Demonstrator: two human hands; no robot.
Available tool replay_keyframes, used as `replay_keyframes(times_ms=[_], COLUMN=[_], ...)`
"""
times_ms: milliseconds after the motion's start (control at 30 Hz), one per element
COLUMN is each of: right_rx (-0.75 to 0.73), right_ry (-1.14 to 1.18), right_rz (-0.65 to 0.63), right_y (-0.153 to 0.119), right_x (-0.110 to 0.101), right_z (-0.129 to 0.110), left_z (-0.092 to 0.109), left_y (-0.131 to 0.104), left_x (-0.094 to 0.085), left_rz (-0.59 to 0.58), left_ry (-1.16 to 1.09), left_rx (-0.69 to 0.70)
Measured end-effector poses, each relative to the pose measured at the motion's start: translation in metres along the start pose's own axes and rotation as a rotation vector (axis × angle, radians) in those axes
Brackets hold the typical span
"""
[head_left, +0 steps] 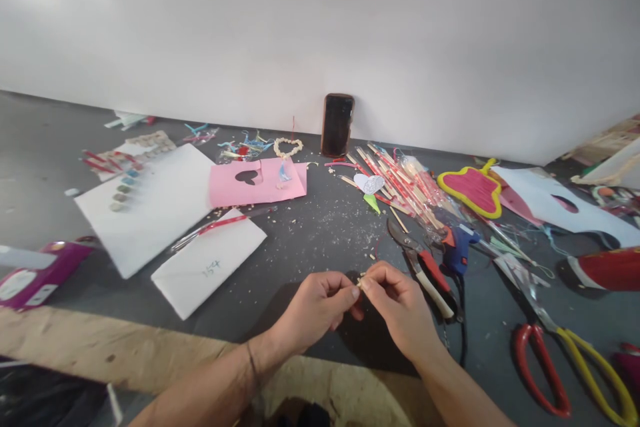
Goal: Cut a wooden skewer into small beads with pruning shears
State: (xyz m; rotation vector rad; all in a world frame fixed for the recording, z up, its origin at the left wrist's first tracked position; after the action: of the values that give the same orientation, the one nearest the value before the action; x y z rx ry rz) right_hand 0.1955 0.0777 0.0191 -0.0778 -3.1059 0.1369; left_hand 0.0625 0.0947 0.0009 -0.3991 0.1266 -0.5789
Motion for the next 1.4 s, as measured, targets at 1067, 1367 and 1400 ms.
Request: replay_keyframes(times_ms=[1067, 1367, 1400], right_rx=[0.022, 0.023, 0.023], right_ry=[-0.017, -0.016, -0.013], right_rz=[-0.007, 0.004, 0.000], right_y=[0.0006, -0.0012, -0.0013], right_x=[-0.0010, -0.0013, -0.0014], right_z=[0.0008, -0.0011, -0.0006], left_z=[-0.0004, -0.0011, -0.0018], left_y=[0.0003, 0.0008, 0.0010], left_x=[0.0011, 0.0018, 0.0019], left_rz=[-0.011, -0.010, -0.010], left_ry=[-0.031, -0.018, -0.018], left_rx=[0.009, 0.006, 0.005])
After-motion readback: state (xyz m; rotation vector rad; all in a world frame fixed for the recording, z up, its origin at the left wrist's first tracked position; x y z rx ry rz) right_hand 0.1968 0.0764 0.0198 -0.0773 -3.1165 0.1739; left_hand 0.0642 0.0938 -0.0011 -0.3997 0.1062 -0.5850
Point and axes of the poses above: each hand's wrist, its own y-axis towards the middle knuckle, its own x-axis out of the palm, z = x × y, the point moved 3 cm from there along y, towards the middle knuckle, and after that the axes turned 13 degrees about y, right-handed, at the moved point
